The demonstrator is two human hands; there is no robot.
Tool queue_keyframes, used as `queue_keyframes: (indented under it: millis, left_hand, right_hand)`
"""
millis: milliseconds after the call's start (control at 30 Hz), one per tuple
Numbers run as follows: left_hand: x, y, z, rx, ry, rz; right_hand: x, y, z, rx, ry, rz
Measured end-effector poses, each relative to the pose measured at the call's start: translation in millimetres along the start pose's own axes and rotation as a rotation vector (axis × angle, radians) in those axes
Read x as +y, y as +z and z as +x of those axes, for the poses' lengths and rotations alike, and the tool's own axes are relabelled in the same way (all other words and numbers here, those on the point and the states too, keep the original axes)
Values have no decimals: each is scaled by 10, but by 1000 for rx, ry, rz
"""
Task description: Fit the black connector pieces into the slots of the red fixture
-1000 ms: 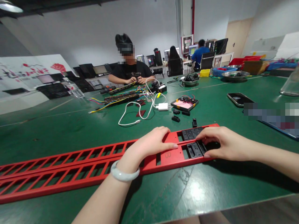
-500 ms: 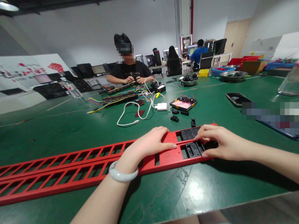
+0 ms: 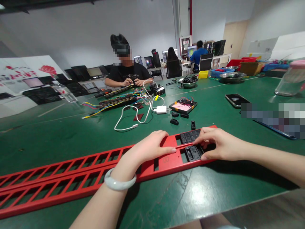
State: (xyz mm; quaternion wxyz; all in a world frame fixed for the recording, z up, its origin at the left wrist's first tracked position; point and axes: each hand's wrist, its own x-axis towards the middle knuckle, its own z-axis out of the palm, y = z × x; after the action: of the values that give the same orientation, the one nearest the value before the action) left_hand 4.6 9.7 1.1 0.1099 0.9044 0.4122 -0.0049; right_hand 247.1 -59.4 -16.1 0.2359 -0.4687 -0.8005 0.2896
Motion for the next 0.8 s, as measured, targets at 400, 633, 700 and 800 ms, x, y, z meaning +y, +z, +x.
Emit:
queue_keyframes:
  millis: [400, 633, 700, 800]
  left_hand:
    - [14, 3, -1, -8, -12, -22]
    - [12, 1, 1, -6, -6, -20]
    - [12, 2, 0, -7, -8, -25]
    - [4, 9, -2, -5, -7, -28]
  right_hand:
    - [-20, -6, -5, -20, 0, -1]
    - [-13, -9, -5, -14, 6, 23]
    - [-14, -14, -8, -19, 7, 32]
    - [-19, -34, -18, -51, -2, 32]
